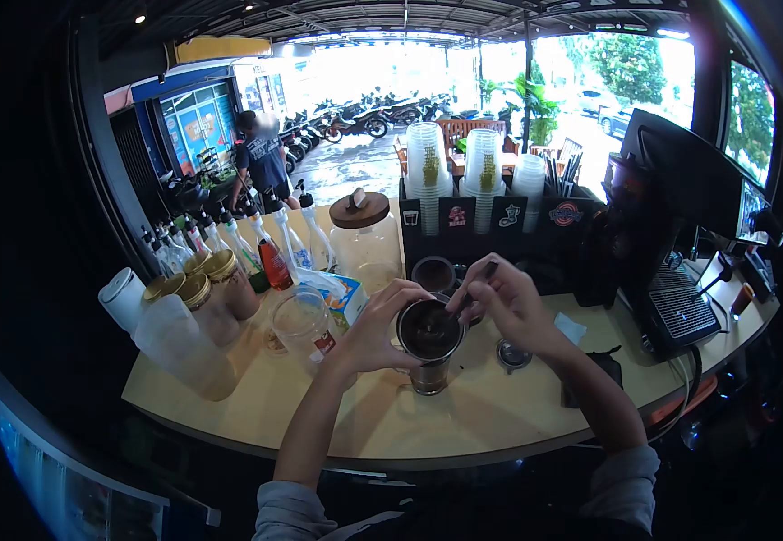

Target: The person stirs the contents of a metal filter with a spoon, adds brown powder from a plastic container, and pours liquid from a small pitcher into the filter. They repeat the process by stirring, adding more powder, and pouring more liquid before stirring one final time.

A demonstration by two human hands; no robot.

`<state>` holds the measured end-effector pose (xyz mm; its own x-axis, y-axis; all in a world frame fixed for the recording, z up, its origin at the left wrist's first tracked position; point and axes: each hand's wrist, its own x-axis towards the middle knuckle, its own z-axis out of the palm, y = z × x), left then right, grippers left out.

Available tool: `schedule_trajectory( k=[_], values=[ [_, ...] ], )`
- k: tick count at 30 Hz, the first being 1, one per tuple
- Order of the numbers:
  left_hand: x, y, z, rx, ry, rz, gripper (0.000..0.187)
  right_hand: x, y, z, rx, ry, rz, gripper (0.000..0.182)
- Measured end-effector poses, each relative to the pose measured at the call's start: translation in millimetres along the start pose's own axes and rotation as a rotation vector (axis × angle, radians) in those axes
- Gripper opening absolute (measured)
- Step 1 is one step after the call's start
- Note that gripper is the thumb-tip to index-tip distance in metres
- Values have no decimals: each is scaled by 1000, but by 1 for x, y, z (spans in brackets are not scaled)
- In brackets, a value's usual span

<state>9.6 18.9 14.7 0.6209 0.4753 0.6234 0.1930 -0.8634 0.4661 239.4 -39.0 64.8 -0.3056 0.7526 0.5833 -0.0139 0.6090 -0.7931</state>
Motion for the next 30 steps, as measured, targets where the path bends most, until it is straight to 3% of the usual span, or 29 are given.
schedule_trajectory(
  k=[3,5,10,12,30],
  values=[
    [2,0,2,23,-2,0,78,-2,2,3,-95,-45,16,12],
    [1,1,3,10,2,8,78,0,7,4,52,105,2,13],
    [2,6,1,142,-20,6,79,-3,10,4,-30,63,76,14],
    [2,8,0,155,-17,14,79,0,10,-1,17,145,79,14],
    [4,12,-1,212,-47,14,79,9,11,5,-45,-11,117,16]
  ],
)
